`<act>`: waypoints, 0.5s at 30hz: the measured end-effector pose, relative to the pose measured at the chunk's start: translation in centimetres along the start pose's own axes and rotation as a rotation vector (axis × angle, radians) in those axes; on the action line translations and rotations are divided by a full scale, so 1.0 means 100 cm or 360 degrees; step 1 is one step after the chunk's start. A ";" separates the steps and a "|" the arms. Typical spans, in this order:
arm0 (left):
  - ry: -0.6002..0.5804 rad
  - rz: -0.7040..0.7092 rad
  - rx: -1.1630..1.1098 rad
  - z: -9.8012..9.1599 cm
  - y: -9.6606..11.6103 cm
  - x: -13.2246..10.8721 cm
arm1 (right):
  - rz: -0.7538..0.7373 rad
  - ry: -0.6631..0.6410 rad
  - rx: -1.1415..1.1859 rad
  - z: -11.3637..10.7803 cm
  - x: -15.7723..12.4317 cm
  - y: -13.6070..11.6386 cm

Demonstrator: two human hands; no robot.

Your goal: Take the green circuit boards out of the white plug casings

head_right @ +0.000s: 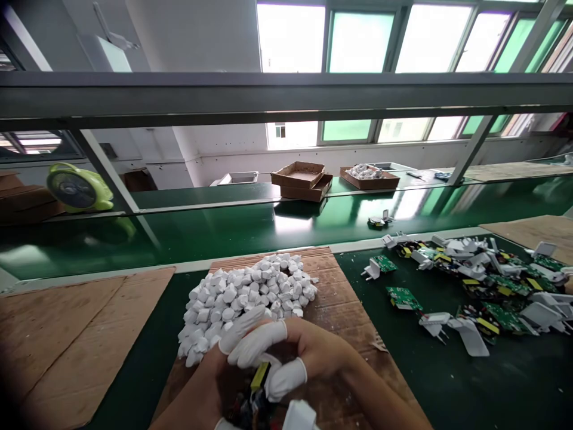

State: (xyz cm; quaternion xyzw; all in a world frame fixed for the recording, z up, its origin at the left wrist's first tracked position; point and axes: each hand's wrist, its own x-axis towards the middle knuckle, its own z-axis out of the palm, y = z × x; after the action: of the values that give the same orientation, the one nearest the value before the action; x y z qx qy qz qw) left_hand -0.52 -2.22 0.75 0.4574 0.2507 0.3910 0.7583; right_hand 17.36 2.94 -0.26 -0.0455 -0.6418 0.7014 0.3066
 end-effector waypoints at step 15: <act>0.0144 -0.0131 -0.0003 -0.005 0.004 -0.004 | -0.0090 0.0144 -0.0052 0.013 -0.003 0.005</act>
State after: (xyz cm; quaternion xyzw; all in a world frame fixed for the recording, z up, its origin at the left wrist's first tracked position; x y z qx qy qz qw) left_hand -1.30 -2.19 0.88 0.4280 0.3029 0.3799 0.7621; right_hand 16.83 1.65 -0.65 -0.0640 -0.6398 0.6790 0.3543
